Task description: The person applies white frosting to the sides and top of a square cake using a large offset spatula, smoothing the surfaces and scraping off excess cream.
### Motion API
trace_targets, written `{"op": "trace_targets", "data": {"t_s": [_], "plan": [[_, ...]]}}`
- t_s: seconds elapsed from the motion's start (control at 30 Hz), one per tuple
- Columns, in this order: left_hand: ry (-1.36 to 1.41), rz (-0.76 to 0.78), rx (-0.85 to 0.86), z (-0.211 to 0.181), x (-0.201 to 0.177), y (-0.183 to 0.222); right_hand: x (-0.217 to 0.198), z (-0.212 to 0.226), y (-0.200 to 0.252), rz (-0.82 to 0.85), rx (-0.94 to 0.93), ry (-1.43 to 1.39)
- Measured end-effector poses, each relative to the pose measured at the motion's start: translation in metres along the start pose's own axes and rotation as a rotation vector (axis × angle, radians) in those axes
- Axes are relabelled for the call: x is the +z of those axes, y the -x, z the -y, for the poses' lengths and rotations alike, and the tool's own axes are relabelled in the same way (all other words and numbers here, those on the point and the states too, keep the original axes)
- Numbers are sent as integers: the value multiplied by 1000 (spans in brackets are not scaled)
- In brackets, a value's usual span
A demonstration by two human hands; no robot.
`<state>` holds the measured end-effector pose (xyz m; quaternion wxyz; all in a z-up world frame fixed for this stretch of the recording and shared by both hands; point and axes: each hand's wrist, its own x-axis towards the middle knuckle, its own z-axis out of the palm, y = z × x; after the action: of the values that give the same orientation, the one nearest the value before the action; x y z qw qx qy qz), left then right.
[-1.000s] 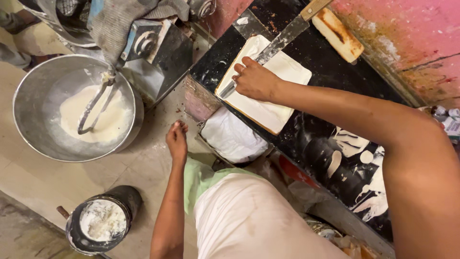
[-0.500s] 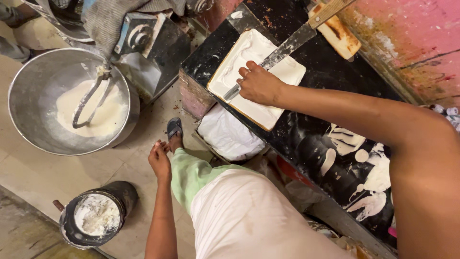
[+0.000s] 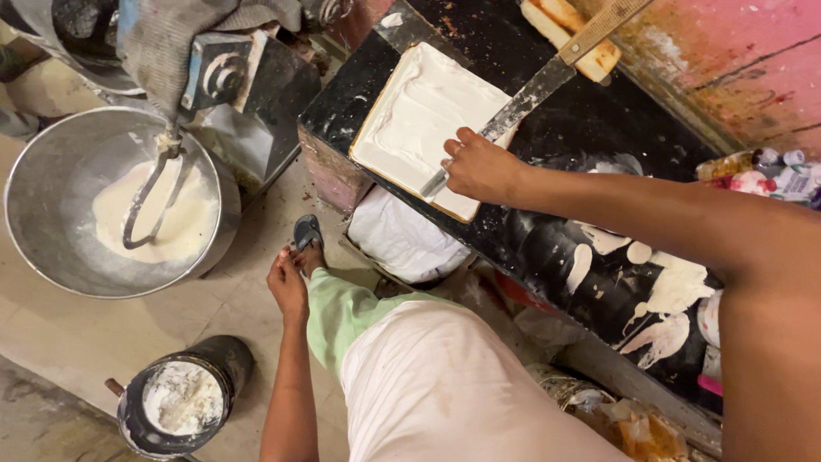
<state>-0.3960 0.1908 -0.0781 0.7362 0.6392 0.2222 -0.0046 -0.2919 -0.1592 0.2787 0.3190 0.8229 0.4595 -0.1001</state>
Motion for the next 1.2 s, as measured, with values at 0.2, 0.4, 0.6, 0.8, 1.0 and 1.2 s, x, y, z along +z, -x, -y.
{"op": "trace_targets", "data": {"t_s": [0.2,0.4,0.6,0.8,1.0,1.2], "plan": [[-25,71,19,-2,8,-11,4,10,34,99,30,-58],[-80,156,9,-11,18,-33,7,26,87,140,125,-132],[-151,322,15,-51,44,-66,30,70,159,29,596,-621],[-166,524,153,-117,97,-90,79,209,182,-334,1316,-948],[-216,664,298,-174,151,-121,122,334,114,-220,1999,-754],[-296,786,94,-169,195,-168,46,408,70,308,2033,-1030]]}}
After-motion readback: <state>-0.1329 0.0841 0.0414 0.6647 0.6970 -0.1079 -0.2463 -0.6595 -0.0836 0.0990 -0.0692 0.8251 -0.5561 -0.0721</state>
